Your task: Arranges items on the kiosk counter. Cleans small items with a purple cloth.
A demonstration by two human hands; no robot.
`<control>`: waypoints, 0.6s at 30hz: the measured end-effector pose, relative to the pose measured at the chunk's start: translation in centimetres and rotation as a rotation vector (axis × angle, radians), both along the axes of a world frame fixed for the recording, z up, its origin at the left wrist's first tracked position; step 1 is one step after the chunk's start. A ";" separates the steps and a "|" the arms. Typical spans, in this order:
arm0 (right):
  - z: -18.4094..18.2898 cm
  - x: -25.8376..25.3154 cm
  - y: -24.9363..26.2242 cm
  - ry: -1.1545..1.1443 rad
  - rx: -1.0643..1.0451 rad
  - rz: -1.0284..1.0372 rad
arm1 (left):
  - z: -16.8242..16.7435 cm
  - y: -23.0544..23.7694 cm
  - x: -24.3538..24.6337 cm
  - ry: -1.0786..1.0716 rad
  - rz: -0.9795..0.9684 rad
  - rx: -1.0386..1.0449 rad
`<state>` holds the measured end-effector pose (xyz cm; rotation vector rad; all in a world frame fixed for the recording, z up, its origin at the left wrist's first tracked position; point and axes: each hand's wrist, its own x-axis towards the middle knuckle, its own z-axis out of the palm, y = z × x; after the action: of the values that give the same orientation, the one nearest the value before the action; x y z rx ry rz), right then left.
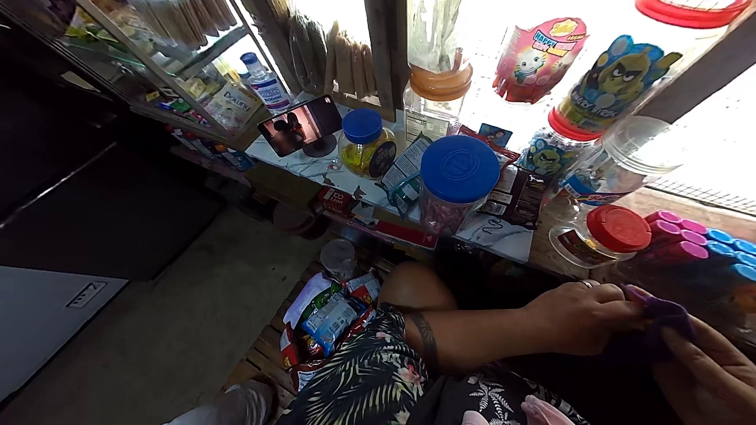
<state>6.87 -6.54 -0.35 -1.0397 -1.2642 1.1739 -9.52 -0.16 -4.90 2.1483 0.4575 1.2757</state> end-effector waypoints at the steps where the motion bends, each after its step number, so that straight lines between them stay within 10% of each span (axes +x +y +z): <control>1: -0.1 -0.1 -0.1 -0.009 -0.008 -0.021 | -0.1 0.0 0.0 0.013 0.007 0.014; 18: -1.8 -1.4 0.1 -0.088 0.347 -0.114 | 0.3 -0.7 0.3 -0.213 -0.094 -0.247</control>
<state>5.51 -6.42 -2.16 -0.8981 -1.3992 0.7937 -9.22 -0.83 -4.57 1.7877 0.3978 1.3047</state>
